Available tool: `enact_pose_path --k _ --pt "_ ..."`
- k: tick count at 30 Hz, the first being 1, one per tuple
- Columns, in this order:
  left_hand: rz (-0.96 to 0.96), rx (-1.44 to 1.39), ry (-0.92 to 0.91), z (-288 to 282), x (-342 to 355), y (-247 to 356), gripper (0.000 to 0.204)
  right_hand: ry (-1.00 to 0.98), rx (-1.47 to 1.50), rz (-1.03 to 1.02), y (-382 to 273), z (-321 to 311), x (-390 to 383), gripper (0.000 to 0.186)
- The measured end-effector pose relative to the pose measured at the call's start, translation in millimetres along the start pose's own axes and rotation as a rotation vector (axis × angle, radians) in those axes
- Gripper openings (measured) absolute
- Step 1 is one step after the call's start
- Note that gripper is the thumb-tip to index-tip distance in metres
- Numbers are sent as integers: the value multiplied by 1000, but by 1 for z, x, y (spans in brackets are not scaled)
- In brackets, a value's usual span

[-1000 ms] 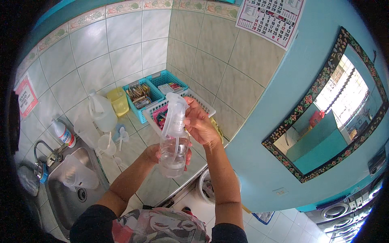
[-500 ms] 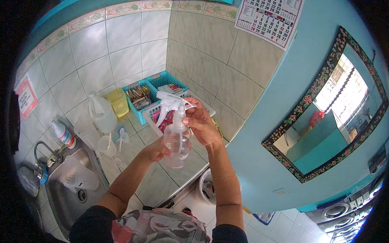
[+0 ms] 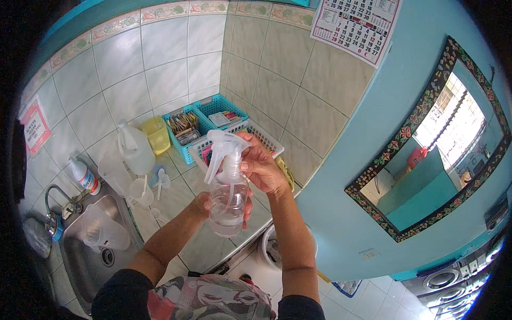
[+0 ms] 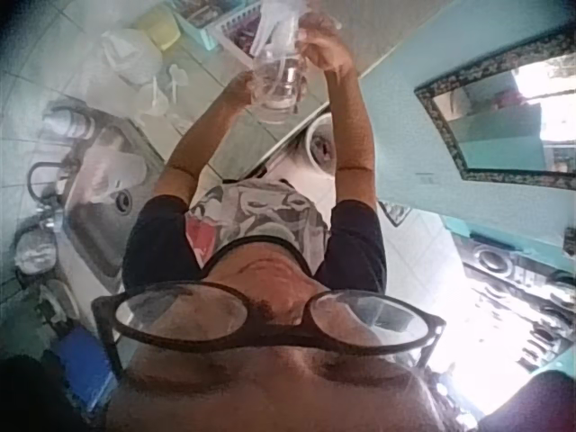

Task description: Pouring cleaning liquid from a pitcher into a spray bottle and then wiping the bottle clean.

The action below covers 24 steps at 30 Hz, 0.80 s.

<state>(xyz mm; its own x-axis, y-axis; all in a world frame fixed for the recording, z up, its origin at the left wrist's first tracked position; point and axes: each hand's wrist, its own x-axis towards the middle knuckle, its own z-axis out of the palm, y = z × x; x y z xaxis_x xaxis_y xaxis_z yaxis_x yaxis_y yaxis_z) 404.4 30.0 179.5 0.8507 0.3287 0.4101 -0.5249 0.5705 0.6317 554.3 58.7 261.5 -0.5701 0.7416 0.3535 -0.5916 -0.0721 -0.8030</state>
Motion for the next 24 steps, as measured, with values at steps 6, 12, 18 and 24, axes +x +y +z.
enact_pose_path --k 6,12,18,24 --pt "23 153 -37 -1 0 8 90 -18 -19 -11 -3 1 -2 66" --pt "118 643 442 5 0 16 90 120 -121 -86 -8 3 -7 63" --pt "338 1130 815 4 2 17 88 219 -264 -138 1 12 0 54" --pt "476 1354 969 -12 12 0 81 437 -461 -344 18 13 -14 48"
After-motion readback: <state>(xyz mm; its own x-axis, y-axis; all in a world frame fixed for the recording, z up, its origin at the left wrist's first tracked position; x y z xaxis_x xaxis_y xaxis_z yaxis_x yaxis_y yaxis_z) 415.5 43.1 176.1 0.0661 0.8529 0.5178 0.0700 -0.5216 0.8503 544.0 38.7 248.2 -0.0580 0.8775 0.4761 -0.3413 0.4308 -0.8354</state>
